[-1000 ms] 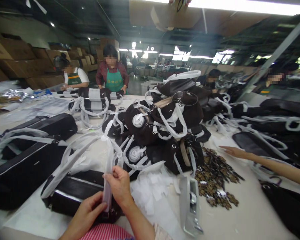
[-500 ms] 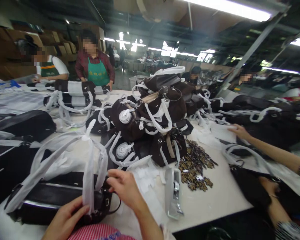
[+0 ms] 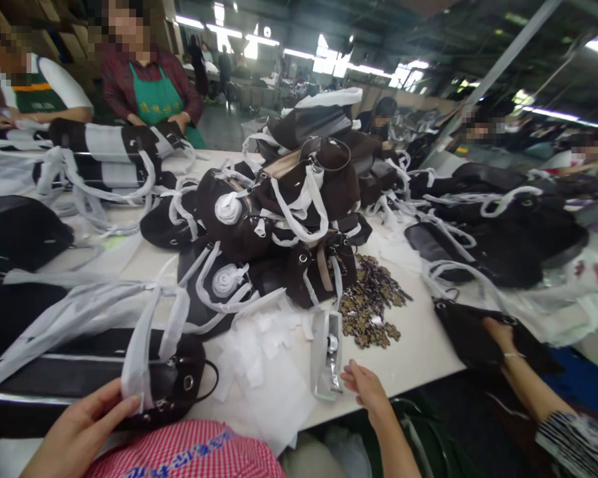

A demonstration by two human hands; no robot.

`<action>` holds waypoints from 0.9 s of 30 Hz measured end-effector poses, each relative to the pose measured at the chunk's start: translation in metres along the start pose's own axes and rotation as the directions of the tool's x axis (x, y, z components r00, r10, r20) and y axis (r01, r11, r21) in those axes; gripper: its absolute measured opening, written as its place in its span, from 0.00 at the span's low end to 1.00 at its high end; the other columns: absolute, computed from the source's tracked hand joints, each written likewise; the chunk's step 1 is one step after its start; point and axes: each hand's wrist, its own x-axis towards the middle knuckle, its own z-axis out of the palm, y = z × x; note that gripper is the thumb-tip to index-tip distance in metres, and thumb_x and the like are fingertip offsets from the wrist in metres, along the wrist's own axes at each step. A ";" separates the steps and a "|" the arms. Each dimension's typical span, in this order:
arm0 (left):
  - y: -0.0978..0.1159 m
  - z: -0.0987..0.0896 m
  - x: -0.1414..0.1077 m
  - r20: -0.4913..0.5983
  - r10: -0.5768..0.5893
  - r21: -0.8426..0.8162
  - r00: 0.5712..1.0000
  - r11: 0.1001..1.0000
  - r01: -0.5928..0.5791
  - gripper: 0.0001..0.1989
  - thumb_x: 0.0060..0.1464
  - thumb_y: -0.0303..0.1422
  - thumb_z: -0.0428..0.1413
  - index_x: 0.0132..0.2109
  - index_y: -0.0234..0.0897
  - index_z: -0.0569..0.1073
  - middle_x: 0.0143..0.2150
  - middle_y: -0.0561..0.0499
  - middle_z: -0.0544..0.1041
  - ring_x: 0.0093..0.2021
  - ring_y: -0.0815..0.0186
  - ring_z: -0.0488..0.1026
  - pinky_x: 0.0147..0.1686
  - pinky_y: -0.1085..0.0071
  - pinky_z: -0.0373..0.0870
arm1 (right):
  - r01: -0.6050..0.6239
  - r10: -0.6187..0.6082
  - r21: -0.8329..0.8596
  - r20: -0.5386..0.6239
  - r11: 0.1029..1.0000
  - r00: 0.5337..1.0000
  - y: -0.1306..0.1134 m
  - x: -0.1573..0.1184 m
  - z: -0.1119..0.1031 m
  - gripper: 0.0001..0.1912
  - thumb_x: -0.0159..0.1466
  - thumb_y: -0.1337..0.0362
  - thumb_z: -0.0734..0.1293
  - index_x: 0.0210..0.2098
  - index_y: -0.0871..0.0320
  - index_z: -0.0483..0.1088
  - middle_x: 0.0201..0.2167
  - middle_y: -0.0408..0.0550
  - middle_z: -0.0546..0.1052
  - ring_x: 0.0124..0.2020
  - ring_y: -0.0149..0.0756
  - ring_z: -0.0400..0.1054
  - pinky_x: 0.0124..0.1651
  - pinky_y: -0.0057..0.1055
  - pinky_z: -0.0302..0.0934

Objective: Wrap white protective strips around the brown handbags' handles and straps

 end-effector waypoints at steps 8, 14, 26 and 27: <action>-0.033 0.013 -0.006 -0.192 -0.018 0.112 0.981 0.993 0.040 0.30 0.34 0.59 0.59 0.39 0.41 0.79 0.38 0.51 0.82 0.44 0.52 0.77 0.48 0.62 0.73 | 0.010 -0.012 0.094 0.022 0.996 1.000 -0.001 0.010 0.007 0.18 0.53 0.52 0.67 0.33 0.61 0.74 0.35 0.56 0.81 0.35 0.40 0.75 0.21 0.24 0.49; -0.032 0.014 -0.007 -0.160 -0.038 0.123 0.986 0.991 0.058 0.30 0.35 0.59 0.58 0.38 0.41 0.79 0.38 0.51 0.82 0.43 0.52 0.77 0.48 0.63 0.73 | 0.017 -0.031 0.231 0.058 0.973 0.998 -0.004 0.001 0.020 0.13 0.48 0.58 0.71 0.26 0.61 0.71 0.29 0.57 0.81 0.27 0.38 0.74 0.17 0.23 0.49; -0.021 0.017 -0.006 -0.111 -0.033 0.052 0.993 0.998 0.039 0.25 0.39 0.54 0.58 0.38 0.39 0.78 0.36 0.51 0.81 0.42 0.54 0.77 0.44 0.66 0.73 | 0.040 -0.051 0.277 0.033 0.960 0.998 0.030 -0.053 0.015 0.16 0.39 0.55 0.76 0.22 0.56 0.72 0.19 0.46 0.75 0.19 0.30 0.66 0.14 0.23 0.47; -0.019 0.018 -0.007 -0.108 -0.029 0.044 0.994 0.998 0.034 0.23 0.40 0.52 0.58 0.37 0.39 0.78 0.35 0.51 0.81 0.41 0.54 0.77 0.43 0.67 0.73 | 0.013 -0.025 0.261 0.041 0.965 0.999 0.041 -0.058 0.017 0.16 0.38 0.54 0.77 0.20 0.55 0.72 0.17 0.46 0.75 0.18 0.30 0.66 0.14 0.24 0.50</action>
